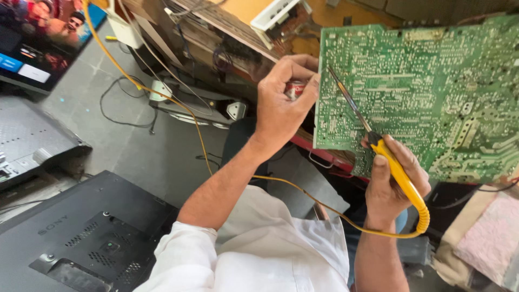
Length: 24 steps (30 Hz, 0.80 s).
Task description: The person uses a soldering iron and solder wire to apply solder to multiple points on a green circuit board. The person holds the solder wire in one hand and the soldering iron in the other, moving between different connection points on the board.
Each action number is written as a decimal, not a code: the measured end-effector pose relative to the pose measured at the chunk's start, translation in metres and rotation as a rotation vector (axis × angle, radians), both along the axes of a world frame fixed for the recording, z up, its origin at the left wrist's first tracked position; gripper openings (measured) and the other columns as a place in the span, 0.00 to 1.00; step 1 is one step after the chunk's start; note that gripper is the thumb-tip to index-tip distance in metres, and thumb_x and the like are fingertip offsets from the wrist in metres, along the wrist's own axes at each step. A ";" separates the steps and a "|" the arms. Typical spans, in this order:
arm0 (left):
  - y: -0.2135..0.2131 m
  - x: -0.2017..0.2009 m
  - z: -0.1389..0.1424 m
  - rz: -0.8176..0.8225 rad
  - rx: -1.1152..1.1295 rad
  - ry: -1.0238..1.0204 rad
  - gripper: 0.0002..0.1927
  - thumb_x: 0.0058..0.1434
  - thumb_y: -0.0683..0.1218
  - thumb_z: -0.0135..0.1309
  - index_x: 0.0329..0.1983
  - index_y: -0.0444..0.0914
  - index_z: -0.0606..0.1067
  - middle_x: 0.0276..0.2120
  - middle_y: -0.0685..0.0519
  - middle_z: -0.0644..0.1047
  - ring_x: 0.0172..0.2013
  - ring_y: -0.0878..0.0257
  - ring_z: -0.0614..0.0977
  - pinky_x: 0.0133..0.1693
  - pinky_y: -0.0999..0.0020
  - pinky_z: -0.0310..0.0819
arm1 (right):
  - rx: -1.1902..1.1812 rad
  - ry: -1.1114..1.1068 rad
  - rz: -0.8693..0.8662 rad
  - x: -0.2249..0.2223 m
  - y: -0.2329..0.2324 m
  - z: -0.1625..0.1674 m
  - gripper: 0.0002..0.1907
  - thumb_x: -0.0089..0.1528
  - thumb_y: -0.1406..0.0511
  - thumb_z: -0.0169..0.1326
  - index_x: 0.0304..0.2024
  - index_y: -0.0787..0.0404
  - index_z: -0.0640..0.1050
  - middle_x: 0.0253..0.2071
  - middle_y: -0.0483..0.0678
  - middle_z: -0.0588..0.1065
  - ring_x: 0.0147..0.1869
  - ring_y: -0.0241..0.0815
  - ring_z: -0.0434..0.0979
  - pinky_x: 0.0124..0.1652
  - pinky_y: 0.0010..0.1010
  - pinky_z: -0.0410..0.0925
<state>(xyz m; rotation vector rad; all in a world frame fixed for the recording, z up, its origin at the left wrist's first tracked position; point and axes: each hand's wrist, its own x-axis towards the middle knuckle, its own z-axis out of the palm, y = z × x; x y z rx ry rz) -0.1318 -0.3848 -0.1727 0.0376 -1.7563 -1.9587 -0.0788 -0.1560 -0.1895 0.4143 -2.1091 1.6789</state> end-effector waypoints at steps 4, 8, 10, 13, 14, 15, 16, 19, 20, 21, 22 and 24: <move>-0.002 0.003 0.004 0.033 -0.105 -0.001 0.05 0.67 0.39 0.61 0.37 0.31 0.77 0.46 0.49 0.81 0.42 0.66 0.82 0.45 0.70 0.78 | -0.123 -0.028 0.082 0.000 -0.005 0.007 0.17 0.73 0.67 0.60 0.57 0.75 0.77 0.48 0.56 0.79 0.51 0.44 0.84 0.56 0.30 0.77; 0.000 0.004 0.007 0.030 -0.082 -0.008 0.05 0.65 0.39 0.60 0.36 0.32 0.76 0.46 0.48 0.80 0.41 0.65 0.82 0.44 0.69 0.78 | -0.138 -0.042 0.076 0.001 -0.003 0.010 0.15 0.72 0.69 0.60 0.57 0.75 0.77 0.48 0.55 0.78 0.50 0.43 0.82 0.56 0.30 0.78; 0.001 0.003 0.010 0.032 -0.088 -0.017 0.05 0.65 0.39 0.60 0.35 0.32 0.76 0.46 0.48 0.80 0.40 0.65 0.82 0.43 0.69 0.78 | -0.075 -0.036 0.037 0.002 -0.002 0.012 0.14 0.72 0.70 0.60 0.55 0.76 0.78 0.47 0.55 0.79 0.49 0.40 0.80 0.56 0.26 0.74; 0.001 0.004 0.014 0.046 -0.130 -0.006 0.05 0.64 0.39 0.60 0.36 0.32 0.77 0.46 0.48 0.80 0.41 0.64 0.83 0.44 0.69 0.78 | -0.023 -0.038 -0.001 0.003 0.000 0.015 0.13 0.72 0.70 0.60 0.54 0.76 0.78 0.47 0.54 0.79 0.49 0.38 0.79 0.55 0.22 0.72; 0.000 0.003 0.014 0.054 -0.146 0.004 0.05 0.64 0.39 0.60 0.36 0.32 0.77 0.46 0.48 0.80 0.41 0.64 0.83 0.44 0.69 0.78 | -0.012 -0.041 -0.009 0.003 0.001 0.016 0.13 0.71 0.70 0.60 0.54 0.76 0.78 0.47 0.54 0.79 0.49 0.37 0.79 0.54 0.21 0.72; 0.001 0.003 0.014 0.061 -0.160 0.010 0.05 0.65 0.38 0.61 0.36 0.32 0.77 0.45 0.48 0.80 0.41 0.64 0.83 0.44 0.69 0.77 | -0.003 -0.035 -0.012 0.003 0.001 0.016 0.13 0.71 0.70 0.60 0.55 0.75 0.78 0.47 0.54 0.79 0.49 0.37 0.79 0.54 0.21 0.72; 0.002 0.004 0.014 0.065 -0.170 0.010 0.05 0.65 0.38 0.61 0.36 0.32 0.77 0.45 0.48 0.81 0.42 0.64 0.83 0.45 0.69 0.77 | 0.010 -0.035 -0.017 0.003 0.003 0.016 0.14 0.71 0.70 0.60 0.56 0.74 0.79 0.47 0.53 0.79 0.48 0.36 0.79 0.54 0.21 0.71; 0.007 0.005 0.009 0.024 -0.070 0.030 0.03 0.66 0.37 0.60 0.37 0.31 0.77 0.47 0.48 0.79 0.43 0.65 0.81 0.46 0.70 0.77 | 0.049 -0.038 -0.036 0.004 0.008 0.013 0.14 0.71 0.70 0.61 0.56 0.74 0.79 0.46 0.54 0.79 0.48 0.37 0.79 0.53 0.21 0.71; 0.009 0.004 0.007 0.014 -0.048 0.021 0.03 0.66 0.36 0.60 0.36 0.31 0.77 0.47 0.49 0.79 0.43 0.66 0.81 0.45 0.70 0.77 | 0.062 -0.036 -0.045 0.003 0.010 0.012 0.14 0.71 0.70 0.62 0.56 0.74 0.79 0.46 0.54 0.79 0.48 0.37 0.79 0.53 0.21 0.71; 0.011 0.004 0.005 0.006 -0.026 0.014 0.04 0.66 0.36 0.59 0.36 0.31 0.76 0.47 0.49 0.79 0.42 0.67 0.80 0.45 0.71 0.77 | 0.048 -0.039 -0.041 0.003 0.011 0.010 0.14 0.71 0.70 0.61 0.56 0.74 0.79 0.46 0.54 0.79 0.48 0.37 0.79 0.53 0.21 0.71; 0.012 0.004 0.003 0.001 -0.004 0.006 0.04 0.66 0.36 0.59 0.36 0.31 0.76 0.47 0.49 0.79 0.41 0.68 0.80 0.44 0.72 0.77 | 0.035 -0.041 -0.035 0.003 0.013 0.009 0.14 0.71 0.70 0.61 0.56 0.74 0.79 0.47 0.54 0.79 0.48 0.37 0.79 0.54 0.21 0.71; 0.014 0.004 0.000 -0.009 0.011 0.002 0.04 0.66 0.36 0.59 0.36 0.31 0.76 0.47 0.50 0.79 0.40 0.70 0.81 0.42 0.73 0.77 | 0.002 -0.041 -0.018 0.003 0.015 0.006 0.14 0.71 0.70 0.61 0.56 0.74 0.79 0.47 0.54 0.79 0.49 0.38 0.79 0.54 0.23 0.72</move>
